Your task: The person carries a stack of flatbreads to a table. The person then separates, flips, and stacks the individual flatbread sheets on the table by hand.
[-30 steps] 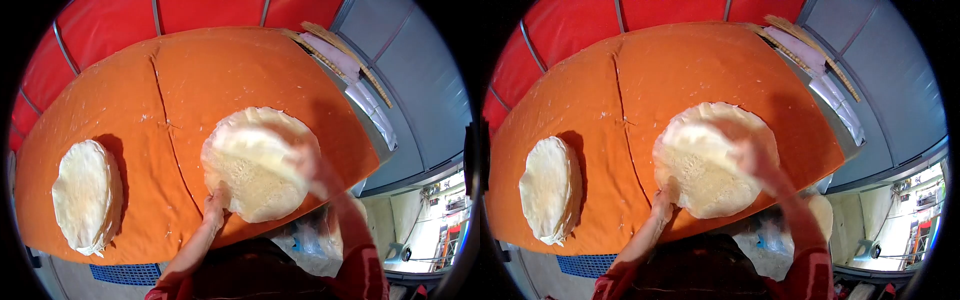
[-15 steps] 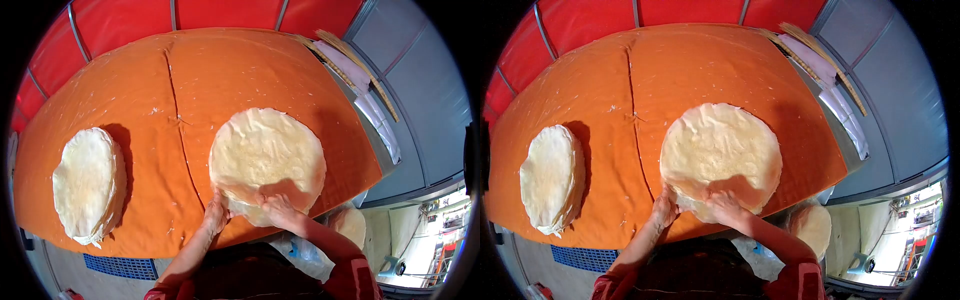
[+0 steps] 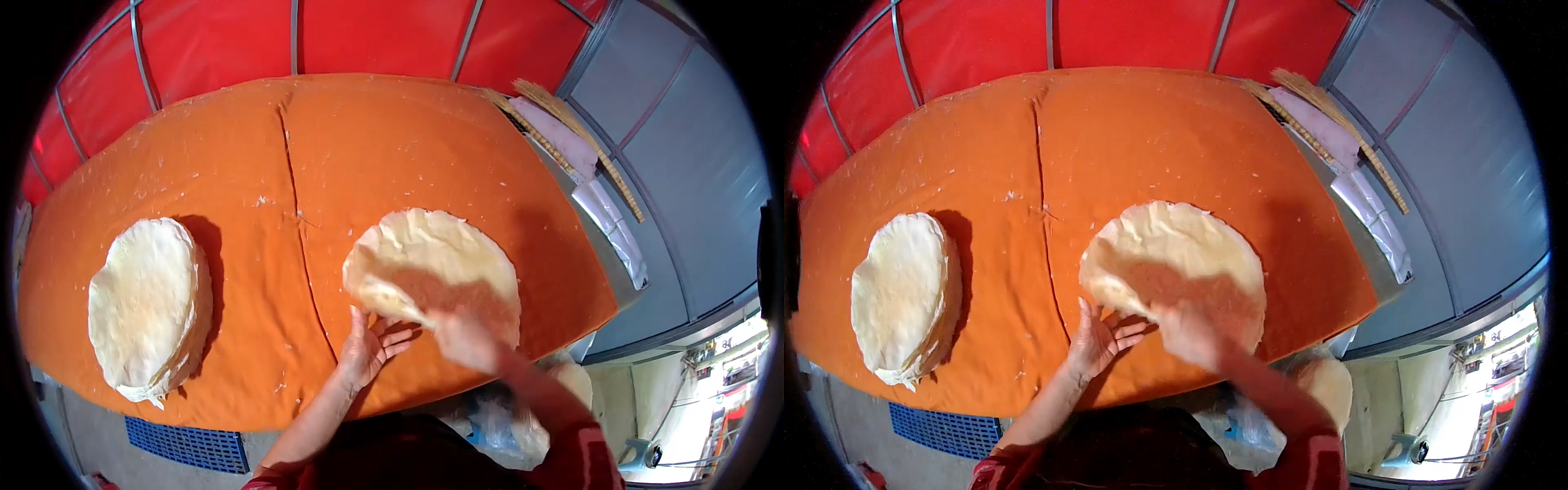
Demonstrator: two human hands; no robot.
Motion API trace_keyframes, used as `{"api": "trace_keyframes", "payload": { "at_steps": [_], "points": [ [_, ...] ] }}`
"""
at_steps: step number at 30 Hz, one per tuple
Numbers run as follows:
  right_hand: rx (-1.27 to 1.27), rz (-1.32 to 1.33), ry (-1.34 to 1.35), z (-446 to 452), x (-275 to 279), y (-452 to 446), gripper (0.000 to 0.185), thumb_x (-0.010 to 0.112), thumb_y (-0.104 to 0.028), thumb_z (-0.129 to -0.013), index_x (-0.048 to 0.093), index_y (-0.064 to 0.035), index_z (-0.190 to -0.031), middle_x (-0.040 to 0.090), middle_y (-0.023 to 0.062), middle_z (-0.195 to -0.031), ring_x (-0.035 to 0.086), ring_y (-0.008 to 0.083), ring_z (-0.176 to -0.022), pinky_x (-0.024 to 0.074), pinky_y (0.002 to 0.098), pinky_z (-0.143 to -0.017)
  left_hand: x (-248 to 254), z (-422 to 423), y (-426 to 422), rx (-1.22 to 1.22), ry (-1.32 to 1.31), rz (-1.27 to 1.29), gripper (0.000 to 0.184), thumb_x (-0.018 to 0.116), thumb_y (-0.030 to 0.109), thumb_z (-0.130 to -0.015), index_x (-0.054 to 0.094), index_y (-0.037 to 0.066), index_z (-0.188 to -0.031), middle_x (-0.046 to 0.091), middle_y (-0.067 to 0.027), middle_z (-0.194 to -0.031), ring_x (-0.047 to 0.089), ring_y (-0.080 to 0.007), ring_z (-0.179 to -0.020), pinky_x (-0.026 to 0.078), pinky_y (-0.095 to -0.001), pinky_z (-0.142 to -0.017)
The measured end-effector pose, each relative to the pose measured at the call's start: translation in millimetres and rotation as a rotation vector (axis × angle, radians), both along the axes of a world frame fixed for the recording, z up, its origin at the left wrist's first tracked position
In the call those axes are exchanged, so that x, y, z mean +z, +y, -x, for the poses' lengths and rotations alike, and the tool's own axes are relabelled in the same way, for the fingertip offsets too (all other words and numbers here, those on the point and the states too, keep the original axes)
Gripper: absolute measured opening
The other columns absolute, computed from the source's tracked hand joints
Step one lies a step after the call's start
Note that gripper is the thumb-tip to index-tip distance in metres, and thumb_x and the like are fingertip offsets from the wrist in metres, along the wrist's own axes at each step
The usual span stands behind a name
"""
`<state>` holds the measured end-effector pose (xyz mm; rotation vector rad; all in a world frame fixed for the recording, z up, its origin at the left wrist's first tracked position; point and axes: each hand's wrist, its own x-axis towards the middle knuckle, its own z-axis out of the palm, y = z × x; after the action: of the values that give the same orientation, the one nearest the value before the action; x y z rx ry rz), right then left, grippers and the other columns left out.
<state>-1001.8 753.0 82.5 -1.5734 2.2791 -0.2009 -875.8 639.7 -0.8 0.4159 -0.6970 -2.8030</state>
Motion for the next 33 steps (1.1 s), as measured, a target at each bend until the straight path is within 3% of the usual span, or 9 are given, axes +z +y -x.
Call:
{"api": "trace_keyframes", "payload": {
  "at_steps": [2, 4, 8, 16, 18, 20, 23, 25, 33],
  "points": [
    [0.064, 0.393, -0.148, 29, 45, -4, 0.014, 0.056, -0.015, -0.071, 0.057, -0.0058, -0.082, 0.053, 0.0141, -0.059, 0.052, 0.0204, -0.052, 0.0421, 0.0324, -0.049, -7, 8, 2, 0.050, -0.038, 0.022, 0.070, 0.040, 0.057, -0.074, 0.025, 0.005, -0.120, 0.038, -0.0141, -0.111, 0.047, -0.0263, -0.095, 0.045, -0.0349, -0.074],
    [-0.516, 0.284, -0.241, 36, 119, -3, 0.023, 0.062, -0.018, -0.066, 0.058, -0.0041, -0.084, 0.058, 0.0082, -0.070, 0.055, 0.0165, -0.063, 0.0428, 0.0263, -0.056, -12, 17, 5, 0.010, -0.198, 0.132, 0.071, 0.050, 0.052, -0.072, 0.024, 0.006, -0.120, 0.035, -0.0159, -0.114, 0.045, -0.0272, -0.095, 0.044, -0.0370, -0.077],
    [-0.440, 0.761, -0.712, 76, 170, 36, 0.030, 0.050, -0.005, -0.066, 0.054, 0.0005, -0.095, 0.056, 0.0109, -0.093, 0.054, 0.0168, -0.084, 0.0431, 0.0262, -0.074, -2, 16, -5, -0.011, -0.149, 0.032, 0.076, 0.064, 0.040, -0.067, 0.024, 0.003, -0.121, 0.036, -0.0125, -0.115, 0.039, -0.0250, -0.104, 0.041, -0.0402, -0.079],
    [-0.763, 0.600, -1.018, 153, -129, 99, 0.031, 0.053, -0.013, -0.072, 0.050, 0.0002, -0.101, 0.054, 0.0071, -0.095, 0.052, 0.0139, -0.082, 0.0417, 0.0265, -0.074, -8, -33, -38, 0.414, -0.355, 0.395, 0.044, 0.066, 0.004, -0.066, 0.042, -0.003, -0.102, 0.054, -0.0111, -0.089, 0.053, -0.0169, -0.080, 0.047, -0.0295, -0.067],
    [-0.852, 0.557, -0.866, 126, -137, 96, 0.031, 0.053, -0.014, -0.073, 0.050, 0.0002, -0.101, 0.054, 0.0069, -0.095, 0.052, 0.0141, -0.082, 0.0420, 0.0267, -0.074, -36, -26, -36, 0.574, -0.345, 0.898, 0.037, 0.064, 0.001, -0.065, 0.041, -0.003, -0.094, 0.053, -0.0095, -0.085, 0.050, -0.0120, -0.074, 0.046, -0.0257, -0.062],
    [-0.761, 0.615, -1.493, 105, -109, 108, 0.037, 0.054, -0.013, -0.071, 0.047, -0.0003, -0.106, 0.053, 0.0075, -0.095, 0.051, 0.0152, -0.085, 0.0415, 0.0278, -0.074, -51, -27, -29, 0.554, -0.455, 0.942, 0.036, 0.061, -0.002, -0.064, 0.035, -0.002, -0.089, 0.050, -0.0071, -0.078, 0.045, -0.0095, -0.069, 0.043, -0.0229, -0.059],
    [-0.857, 0.726, -1.412, 96, -116, 116, 0.042, 0.055, -0.009, -0.070, 0.043, 0.0005, -0.109, 0.052, 0.0086, -0.098, 0.049, 0.0175, -0.089, 0.0409, 0.0292, -0.076, -26, -28, -33, 0.443, -0.599, 1.005, 0.035, 0.059, -0.002, -0.066, 0.035, -0.003, -0.091, 0.052, -0.0079, -0.078, 0.047, -0.0108, -0.069, 0.044, -0.0229, -0.061],
    [-0.855, 0.751, -1.227, 91, -124, 114, 0.044, 0.055, -0.006, -0.068, 0.042, 0.0008, -0.110, 0.051, 0.0090, -0.100, 0.049, 0.0186, -0.091, 0.0406, 0.0298, -0.077, 15, -27, -44, 0.325, -0.228, 0.214, 0.031, 0.057, 0.000, -0.068, 0.038, -0.004, -0.094, 0.053, -0.0074, -0.073, 0.049, -0.0130, -0.066, 0.046, -0.0252, -0.062],
    [-0.742, 1.043, -0.782, 32, -85, 48, 0.052, 0.052, 0.000, -0.060, 0.041, 0.0015, -0.112, 0.048, 0.0110, -0.105, 0.047, 0.0205, -0.094, 0.0360, 0.0316, -0.083, -50, 8, -80, 0.593, -0.423, 0.763, 0.023, 0.050, 0.001, -0.065, 0.046, 0.002, -0.088, 0.047, -0.0036, -0.057, 0.044, -0.0112, -0.051, 0.036, -0.0280, -0.042]
  ]
}}
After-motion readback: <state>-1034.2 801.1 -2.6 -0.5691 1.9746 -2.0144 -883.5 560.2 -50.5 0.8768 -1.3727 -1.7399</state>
